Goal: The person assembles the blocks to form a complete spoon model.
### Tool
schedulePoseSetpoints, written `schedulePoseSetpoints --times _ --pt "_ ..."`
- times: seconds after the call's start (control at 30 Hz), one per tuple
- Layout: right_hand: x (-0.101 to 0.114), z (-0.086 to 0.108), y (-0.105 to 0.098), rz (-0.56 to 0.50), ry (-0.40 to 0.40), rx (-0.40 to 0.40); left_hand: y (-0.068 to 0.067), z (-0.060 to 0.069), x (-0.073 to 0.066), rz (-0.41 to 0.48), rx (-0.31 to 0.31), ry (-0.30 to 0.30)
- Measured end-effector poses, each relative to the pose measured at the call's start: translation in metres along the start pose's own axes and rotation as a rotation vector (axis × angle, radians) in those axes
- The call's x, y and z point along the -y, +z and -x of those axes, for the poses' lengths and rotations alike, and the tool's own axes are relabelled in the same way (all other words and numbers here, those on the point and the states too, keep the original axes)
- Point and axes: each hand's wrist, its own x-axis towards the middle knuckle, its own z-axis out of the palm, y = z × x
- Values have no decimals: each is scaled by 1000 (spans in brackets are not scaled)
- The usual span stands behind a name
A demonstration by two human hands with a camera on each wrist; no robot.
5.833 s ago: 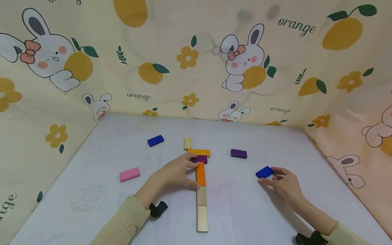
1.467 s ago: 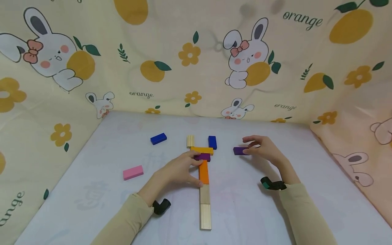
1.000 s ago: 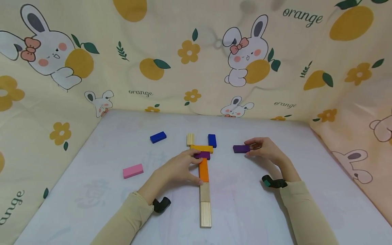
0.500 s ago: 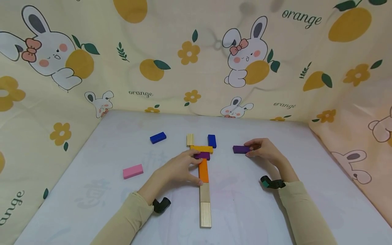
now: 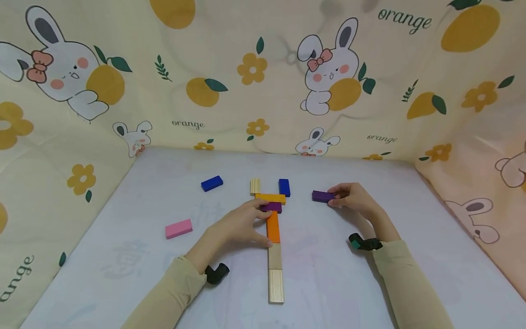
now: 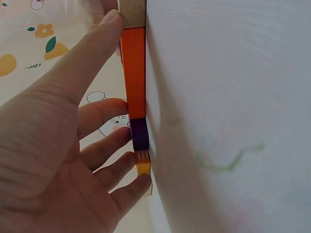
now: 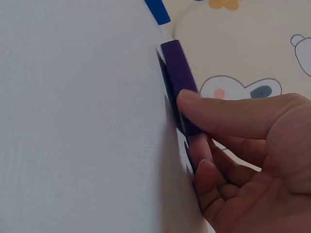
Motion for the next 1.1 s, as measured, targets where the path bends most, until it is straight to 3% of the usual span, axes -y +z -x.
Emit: schedulePoseSetpoints --times 0.47,0.7,0.9,1.1 --pt "12 -2 2 -63 51 -47 -1 -1 0 1 1 10" --pt "50 -11 36 -150 -7 -81 -2 0 0 1 4 12" --pt "78 -29 70 -67 -114 -29 -2 0 2 -10 0 33" --pt "92 -45 88 73 -177 -5 -2 1 1 8 8 16"
